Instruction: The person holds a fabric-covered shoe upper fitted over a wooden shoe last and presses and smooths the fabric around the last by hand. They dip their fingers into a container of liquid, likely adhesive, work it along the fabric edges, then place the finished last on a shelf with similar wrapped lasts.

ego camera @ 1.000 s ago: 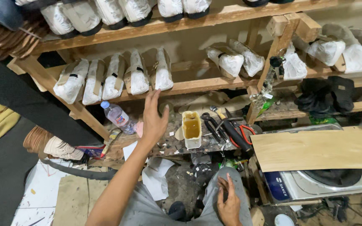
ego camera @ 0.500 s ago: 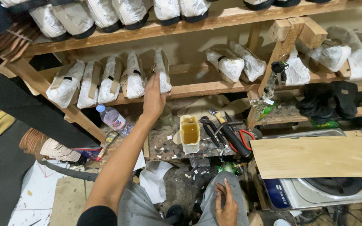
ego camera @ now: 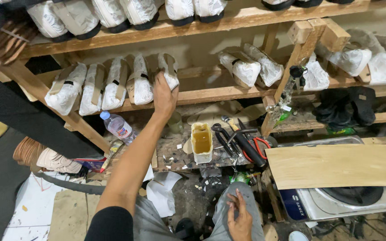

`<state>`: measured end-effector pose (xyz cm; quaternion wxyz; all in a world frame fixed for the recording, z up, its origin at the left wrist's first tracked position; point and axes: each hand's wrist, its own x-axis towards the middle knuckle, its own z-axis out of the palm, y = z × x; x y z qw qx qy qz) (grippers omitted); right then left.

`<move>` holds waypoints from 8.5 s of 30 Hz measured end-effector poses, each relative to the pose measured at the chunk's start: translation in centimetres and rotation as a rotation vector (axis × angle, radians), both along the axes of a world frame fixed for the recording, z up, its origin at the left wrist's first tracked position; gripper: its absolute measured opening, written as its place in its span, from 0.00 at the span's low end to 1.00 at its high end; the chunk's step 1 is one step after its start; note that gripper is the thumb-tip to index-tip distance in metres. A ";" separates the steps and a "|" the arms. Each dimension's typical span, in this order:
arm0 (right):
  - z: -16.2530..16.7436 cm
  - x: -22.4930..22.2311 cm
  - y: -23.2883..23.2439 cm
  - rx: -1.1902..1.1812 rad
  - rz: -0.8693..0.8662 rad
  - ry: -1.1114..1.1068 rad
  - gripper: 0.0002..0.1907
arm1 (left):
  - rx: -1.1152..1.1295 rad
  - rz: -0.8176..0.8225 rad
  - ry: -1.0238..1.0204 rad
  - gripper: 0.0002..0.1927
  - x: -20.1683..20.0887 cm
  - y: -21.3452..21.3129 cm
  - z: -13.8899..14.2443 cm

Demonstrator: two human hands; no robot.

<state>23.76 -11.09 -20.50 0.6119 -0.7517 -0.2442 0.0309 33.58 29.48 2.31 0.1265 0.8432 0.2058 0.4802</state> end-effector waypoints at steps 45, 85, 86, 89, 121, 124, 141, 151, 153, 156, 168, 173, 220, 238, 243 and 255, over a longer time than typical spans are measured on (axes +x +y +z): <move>15.3 -11.6 -9.0 0.553 0.570 0.623 0.69 | -1.074 -0.880 -0.468 0.35 -25.5 -23.9 1.3; 15.0 -11.7 -4.3 0.251 0.544 0.671 0.63 | -1.279 -0.477 -0.389 0.32 -27.7 -18.6 -4.1; 15.1 -11.6 -4.3 0.272 0.548 0.711 0.64 | -1.328 -0.502 -0.375 0.32 -27.9 -18.4 -4.1; 15.6 -11.5 -4.4 0.326 0.565 0.813 0.63 | -1.559 -0.538 -0.466 0.31 -28.8 -18.0 -4.6; 17.5 5.2 4.8 -0.157 0.759 0.220 0.38 | -1.397 -0.448 -0.654 0.20 -40.7 -22.2 -7.8; 19.1 10.7 9.2 -0.287 0.443 -0.274 0.29 | -1.280 -0.311 -0.669 0.25 -41.4 -23.6 -7.4; 17.6 9.0 15.8 -0.663 0.043 -0.354 0.67 | -0.950 0.017 -0.379 0.40 -41.7 -25.3 -6.3; 14.4 13.1 14.3 -0.539 0.327 -0.493 0.72 | -1.113 -0.064 -0.487 0.42 -41.0 -25.6 -7.3; 14.9 14.1 14.0 -0.516 0.366 -0.534 0.66 | -1.105 -0.085 -0.505 0.42 -40.9 -25.5 -7.8; 15.7 15.4 14.0 -0.623 0.335 -0.569 0.37 | -1.105 -0.091 -0.500 0.41 -41.2 -25.7 -8.2; 18.3 18.4 17.7 -1.033 0.432 -0.556 0.45 | -1.166 0.013 -0.439 0.41 -40.8 -26.1 -7.3; 19.8 16.4 12.3 -0.629 0.416 -0.527 0.28 | -0.997 -0.088 -0.389 0.37 -40.3 -25.7 -6.9; 28.3 -7.5 0.0 -0.009 0.477 -0.776 0.35 | -0.066 -0.593 -0.217 0.15 -33.9 -26.5 -1.1; 27.0 -7.5 -0.5 0.041 0.445 -0.821 0.35 | -0.069 -0.573 -0.200 0.16 -34.1 -26.7 -0.9; 26.6 -7.4 -0.5 0.158 0.492 -0.819 0.32 | -0.076 -0.575 -0.219 0.16 -34.0 -26.7 -0.9; 26.8 -7.4 -0.4 0.110 0.503 -0.770 0.32 | -0.082 -0.561 -0.201 0.16 -34.2 -26.9 -0.8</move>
